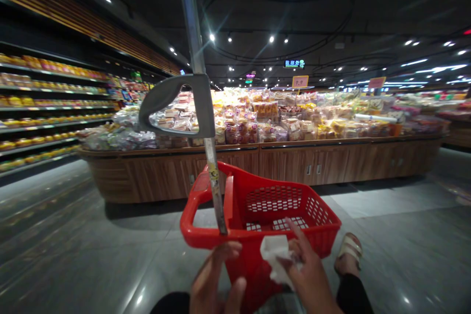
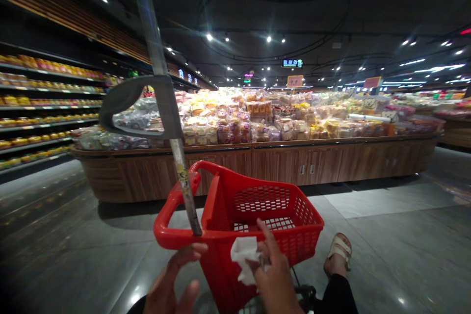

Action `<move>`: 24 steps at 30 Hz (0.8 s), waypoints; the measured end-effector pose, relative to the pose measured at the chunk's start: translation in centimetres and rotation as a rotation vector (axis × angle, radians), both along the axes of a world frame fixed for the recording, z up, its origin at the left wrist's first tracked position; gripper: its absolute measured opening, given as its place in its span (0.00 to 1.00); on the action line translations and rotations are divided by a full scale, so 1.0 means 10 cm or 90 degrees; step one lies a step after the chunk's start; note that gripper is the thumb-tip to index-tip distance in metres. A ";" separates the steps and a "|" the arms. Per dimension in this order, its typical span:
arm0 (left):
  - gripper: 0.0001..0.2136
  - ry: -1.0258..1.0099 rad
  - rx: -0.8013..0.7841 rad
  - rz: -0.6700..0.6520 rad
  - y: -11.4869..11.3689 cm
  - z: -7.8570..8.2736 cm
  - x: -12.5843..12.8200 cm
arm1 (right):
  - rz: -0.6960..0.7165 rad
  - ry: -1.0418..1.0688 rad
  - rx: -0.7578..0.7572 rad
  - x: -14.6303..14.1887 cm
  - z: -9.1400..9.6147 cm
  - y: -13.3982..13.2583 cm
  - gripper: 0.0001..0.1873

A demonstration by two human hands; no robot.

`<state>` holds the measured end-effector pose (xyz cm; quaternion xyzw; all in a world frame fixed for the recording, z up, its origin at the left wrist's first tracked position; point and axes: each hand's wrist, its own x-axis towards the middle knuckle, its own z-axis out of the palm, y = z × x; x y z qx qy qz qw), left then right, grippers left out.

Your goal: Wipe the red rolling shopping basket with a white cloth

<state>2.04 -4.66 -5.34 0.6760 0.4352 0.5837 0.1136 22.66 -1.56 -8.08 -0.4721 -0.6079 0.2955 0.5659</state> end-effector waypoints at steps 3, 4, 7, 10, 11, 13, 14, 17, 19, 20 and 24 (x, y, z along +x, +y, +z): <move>0.21 0.173 0.151 0.241 0.33 0.11 -0.25 | -0.087 -0.016 0.092 -0.01 0.17 0.32 0.17; 0.20 0.244 0.158 0.280 0.43 0.15 -0.29 | -0.086 -0.040 0.149 -0.09 0.20 0.40 0.17; 0.09 0.451 0.065 0.319 0.62 0.24 -0.32 | -0.043 -0.150 0.262 -0.48 0.13 0.52 0.22; 0.11 0.517 0.022 0.355 0.69 0.28 -0.34 | 0.048 -0.293 0.331 -0.79 -0.15 0.54 0.31; 0.11 0.525 0.023 0.359 0.71 0.28 -0.37 | 0.055 -0.328 0.344 -0.80 -0.26 0.55 0.33; 0.11 0.535 0.032 0.358 0.76 0.28 -0.45 | 0.038 -0.372 0.329 -0.68 -0.46 0.59 0.36; 0.11 0.538 0.036 0.354 0.79 0.28 -0.49 | 0.024 -0.386 0.305 -0.58 -0.54 0.63 0.37; 0.12 0.532 0.043 0.353 0.87 0.26 -0.56 | 0.000 -0.414 0.225 -0.28 -0.65 0.71 0.36; 0.12 0.525 0.045 0.356 0.89 0.26 -0.57 | 0.001 -0.395 0.203 -0.25 -0.62 0.73 0.34; 0.12 0.524 0.048 0.358 0.90 0.26 -0.57 | 0.008 -0.377 0.206 -0.30 -0.57 0.73 0.34; 0.12 0.529 0.050 0.357 0.89 0.25 -0.56 | 0.066 -0.296 0.259 -0.74 -0.27 0.74 0.31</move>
